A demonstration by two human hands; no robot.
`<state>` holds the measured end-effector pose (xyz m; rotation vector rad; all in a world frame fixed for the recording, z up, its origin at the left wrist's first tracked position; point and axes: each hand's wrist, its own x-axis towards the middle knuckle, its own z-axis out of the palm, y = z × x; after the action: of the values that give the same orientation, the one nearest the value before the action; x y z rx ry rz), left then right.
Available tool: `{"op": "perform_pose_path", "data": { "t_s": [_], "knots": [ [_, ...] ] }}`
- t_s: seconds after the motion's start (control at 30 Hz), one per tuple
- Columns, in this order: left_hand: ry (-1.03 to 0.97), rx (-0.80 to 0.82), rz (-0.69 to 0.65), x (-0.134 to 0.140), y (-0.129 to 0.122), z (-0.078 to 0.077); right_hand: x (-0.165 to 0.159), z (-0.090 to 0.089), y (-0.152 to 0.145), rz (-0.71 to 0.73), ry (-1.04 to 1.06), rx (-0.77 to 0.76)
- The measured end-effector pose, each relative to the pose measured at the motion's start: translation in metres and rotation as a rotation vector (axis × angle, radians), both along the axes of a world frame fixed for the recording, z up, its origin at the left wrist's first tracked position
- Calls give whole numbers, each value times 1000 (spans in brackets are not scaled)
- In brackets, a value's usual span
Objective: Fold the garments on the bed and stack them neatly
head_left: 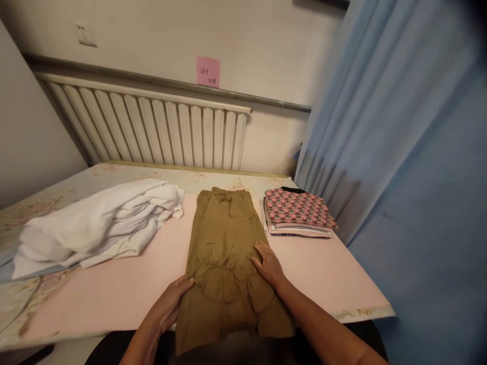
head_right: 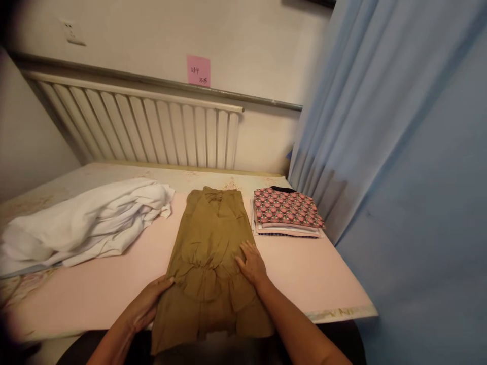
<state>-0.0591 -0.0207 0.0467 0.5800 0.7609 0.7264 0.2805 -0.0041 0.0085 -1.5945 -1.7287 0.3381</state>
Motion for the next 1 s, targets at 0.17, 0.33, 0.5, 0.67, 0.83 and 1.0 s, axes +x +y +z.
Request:
{"op": "perform_pose_path", "data": {
  "t_s": [0.17, 0.33, 0.5, 0.67, 0.83, 1.0],
  "knots": [
    [28, 5, -36, -3, -22, 5, 24, 0, -12, -316, 631, -23],
    [139, 18, -6, -3, -41, 9, 38, 0, -39, -314, 875, -162],
    [116, 43, 4, -5, -57, -1, 22, 9, -77, -184, 1035, -312],
    [77, 74, 18, -7, -74, -9, 11, 18, -109, -26, 1208, -476],
    [140, 32, 29, -8, -89, -13, 10, 16, -134, 48, 1261, -573],
    [203, -14, 49, -9, -95, -19, 11, 5, -153, 81, 1203, -545]
  ]
}}
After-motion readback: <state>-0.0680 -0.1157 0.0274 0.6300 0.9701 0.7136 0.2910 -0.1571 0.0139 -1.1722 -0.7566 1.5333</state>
